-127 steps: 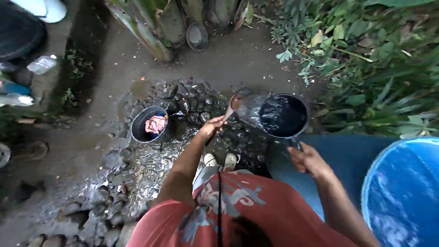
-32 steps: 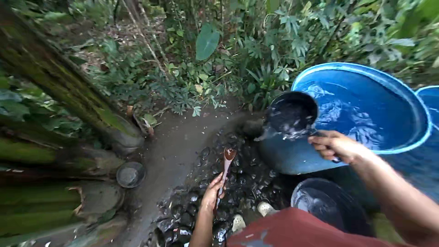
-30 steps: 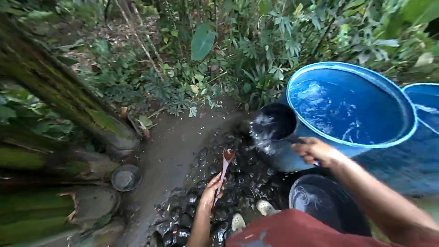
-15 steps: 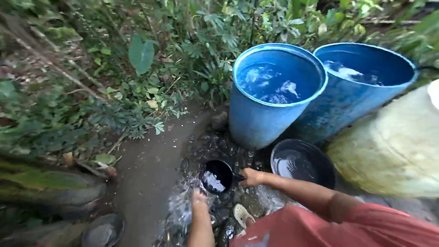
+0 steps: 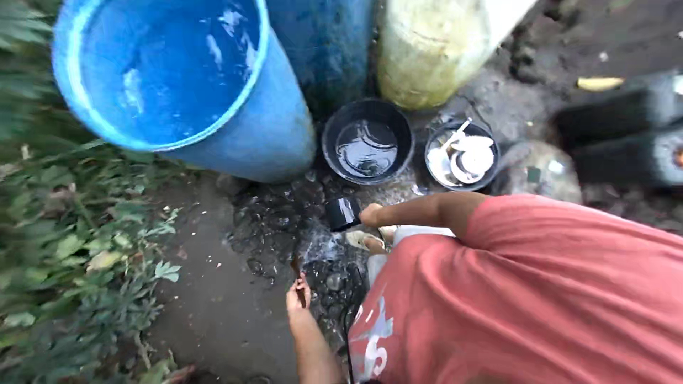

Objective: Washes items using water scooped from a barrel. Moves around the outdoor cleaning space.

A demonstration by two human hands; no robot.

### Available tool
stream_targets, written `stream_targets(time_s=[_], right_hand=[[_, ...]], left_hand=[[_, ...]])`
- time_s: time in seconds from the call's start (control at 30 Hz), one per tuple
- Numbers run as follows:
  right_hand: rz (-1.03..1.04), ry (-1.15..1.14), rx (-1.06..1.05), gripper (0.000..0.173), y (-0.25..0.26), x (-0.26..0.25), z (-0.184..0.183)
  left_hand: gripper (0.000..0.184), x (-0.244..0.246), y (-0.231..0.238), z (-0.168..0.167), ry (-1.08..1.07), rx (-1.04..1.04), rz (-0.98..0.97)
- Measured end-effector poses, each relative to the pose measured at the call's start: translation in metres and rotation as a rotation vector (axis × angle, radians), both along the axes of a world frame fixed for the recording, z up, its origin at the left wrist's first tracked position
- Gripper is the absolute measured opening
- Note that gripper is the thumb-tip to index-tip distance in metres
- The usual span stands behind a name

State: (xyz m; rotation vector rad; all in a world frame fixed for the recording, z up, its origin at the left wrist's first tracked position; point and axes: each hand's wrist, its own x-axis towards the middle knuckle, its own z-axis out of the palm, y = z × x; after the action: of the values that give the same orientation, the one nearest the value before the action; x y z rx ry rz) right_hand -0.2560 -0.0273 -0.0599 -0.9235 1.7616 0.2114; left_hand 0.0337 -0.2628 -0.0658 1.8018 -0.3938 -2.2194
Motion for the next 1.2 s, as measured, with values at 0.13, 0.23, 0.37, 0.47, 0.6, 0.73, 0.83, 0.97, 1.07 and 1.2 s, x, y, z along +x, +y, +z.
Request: stream_targets(time_s=[0.13,0.23,0.37,0.47,0.6,0.73,0.83,0.97,1.07,1.2], right_hand=[[-0.117,0.013,0.104,0.033,0.063,0.001,-0.047],[-0.274,0.041,0.171,0.035,0.09,-0.007,-0.058],[-0.639,0.066,0.146,0.035,0.113,-0.041,-0.051],[-0.832,0.195,0.011,0.031,0.122,-0.083,-0.059],[-0.973,0.479,-0.365,0.03,0.135,-0.119,-0.063],[-1.358,0.374,-0.496,0.035,0.185,-0.088,-0.021],[-1.697,0.311,-0.5,0.038,0.24,-0.028,-0.02],[-2.298,0.229,-0.45,0.04,0.322,0.063,-0.016],[-2.519,0.193,-0.415,0.034,0.38,0.151,-0.009],[-2.977,0.206,-0.401,0.027,0.428,0.289,0.01]], left_hand=[[0.026,-0.055,0.016,0.005,-0.008,0.01,-0.12],[0.026,-0.093,0.024,0.007,0.016,0.044,-0.251],[0.031,-0.143,0.031,0.006,0.068,0.043,-0.542],[0.038,-0.184,0.036,0.005,0.194,0.027,-0.791],[0.04,-0.257,0.034,0.007,0.338,-0.009,-1.117],[0.042,-0.339,0.059,0.019,0.32,-0.192,-1.533],[0.043,-0.384,0.117,0.035,0.288,-0.443,-1.905],[0.038,-0.418,0.24,0.054,0.503,-0.775,-2.369],[0.037,-0.447,0.338,0.079,0.809,-0.832,-2.48],[0.034,-0.482,0.448,0.075,0.883,-1.084,-2.526]])
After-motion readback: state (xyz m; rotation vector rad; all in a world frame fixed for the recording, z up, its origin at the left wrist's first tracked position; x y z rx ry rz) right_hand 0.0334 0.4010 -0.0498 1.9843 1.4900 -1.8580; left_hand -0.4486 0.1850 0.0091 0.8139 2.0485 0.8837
